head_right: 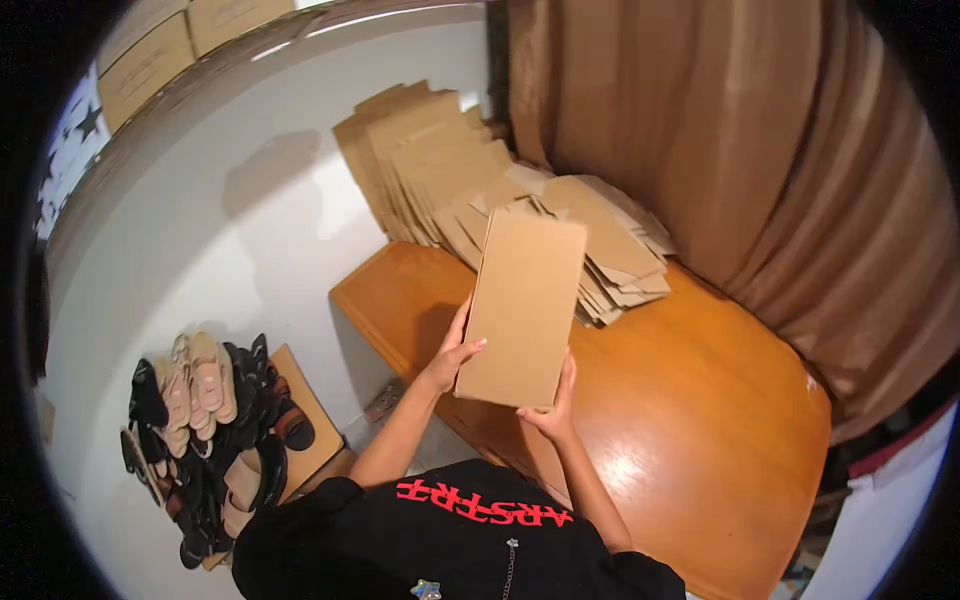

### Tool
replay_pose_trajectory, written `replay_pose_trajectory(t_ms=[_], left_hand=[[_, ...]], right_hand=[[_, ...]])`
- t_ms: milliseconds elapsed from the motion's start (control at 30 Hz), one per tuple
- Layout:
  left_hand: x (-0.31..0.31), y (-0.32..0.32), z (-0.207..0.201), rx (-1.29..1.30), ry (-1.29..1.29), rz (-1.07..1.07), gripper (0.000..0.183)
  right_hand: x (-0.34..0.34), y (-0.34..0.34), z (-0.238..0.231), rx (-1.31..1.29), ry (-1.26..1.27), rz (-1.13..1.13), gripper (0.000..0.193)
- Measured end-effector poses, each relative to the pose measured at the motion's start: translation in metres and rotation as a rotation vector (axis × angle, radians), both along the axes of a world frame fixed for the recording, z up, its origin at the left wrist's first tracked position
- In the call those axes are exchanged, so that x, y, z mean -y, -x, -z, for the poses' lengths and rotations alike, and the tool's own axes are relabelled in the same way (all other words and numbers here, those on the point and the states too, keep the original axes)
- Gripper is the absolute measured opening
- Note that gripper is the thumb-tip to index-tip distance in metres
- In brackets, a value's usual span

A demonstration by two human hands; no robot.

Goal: The recorder folds and stacks cardboard shoe boxes from a flat state.

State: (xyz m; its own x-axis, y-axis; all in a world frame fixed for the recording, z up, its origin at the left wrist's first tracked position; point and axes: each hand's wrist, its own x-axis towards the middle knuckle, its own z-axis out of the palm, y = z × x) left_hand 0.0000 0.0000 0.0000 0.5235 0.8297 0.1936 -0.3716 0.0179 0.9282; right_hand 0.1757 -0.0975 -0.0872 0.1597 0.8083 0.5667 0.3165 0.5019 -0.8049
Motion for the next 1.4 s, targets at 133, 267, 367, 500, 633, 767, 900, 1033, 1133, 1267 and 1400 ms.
replay_pose_trajectory(t_ms=[133, 267, 367, 500, 633, 767, 900, 1033, 1133, 1267, 1400], left_hand=[[-0.004, 0.049, -0.085, -0.117, -0.545, -0.056, 0.117], [-0.005, 0.083, -0.167, -0.280, -1.122, -0.289, 0.132], [-0.020, 0.109, -0.225, -0.304, -1.222, -0.511, 0.121], [-0.062, 0.122, -0.297, -0.009, -1.329, -0.593, 0.070], [-0.077, 0.133, -0.356, 0.059, -1.440, -0.574, 0.075], [-0.085, 0.147, -0.408, -0.005, -1.623, -0.826, 0.076], [-0.099, 0.166, -0.434, -0.076, -1.547, -1.093, 0.073], [-0.104, 0.178, -0.449, -0.258, -1.658, -1.360, 0.066], [-0.103, 0.180, -0.462, -0.423, -1.702, -1.461, 0.060], [-0.110, 0.184, -0.473, -0.666, -1.838, -1.664, 0.052], [-0.110, 0.187, -0.474, -0.932, -1.770, -1.808, 0.049]], right_hand=[[-0.067, 0.009, -0.027, -0.248, -0.298, -0.031, 0.100], [-0.131, 0.038, -0.135, -0.215, -0.653, 0.075, 0.080], [-0.147, 0.089, -0.253, -0.435, -0.646, -0.169, 0.051], [-0.178, 0.119, -0.351, -0.414, -0.884, -0.152, 0.042], [-0.198, 0.140, -0.422, -0.410, -1.078, -0.205, 0.040], [-0.224, 0.161, -0.490, -0.342, -1.122, -0.172, 0.040], [-0.248, 0.186, -0.534, -0.261, -1.061, -0.082, 0.042], [-0.269, 0.205, -0.554, -0.269, -0.959, 0.116, 0.042], [-0.281, 0.209, -0.573, -0.439, -0.703, -0.111, 0.042], [-0.305, 0.211, -0.596, -0.495, -0.666, -0.221, 0.043], [-0.343, 0.224, -0.607, -0.376, -0.614, -0.073, 0.041]])
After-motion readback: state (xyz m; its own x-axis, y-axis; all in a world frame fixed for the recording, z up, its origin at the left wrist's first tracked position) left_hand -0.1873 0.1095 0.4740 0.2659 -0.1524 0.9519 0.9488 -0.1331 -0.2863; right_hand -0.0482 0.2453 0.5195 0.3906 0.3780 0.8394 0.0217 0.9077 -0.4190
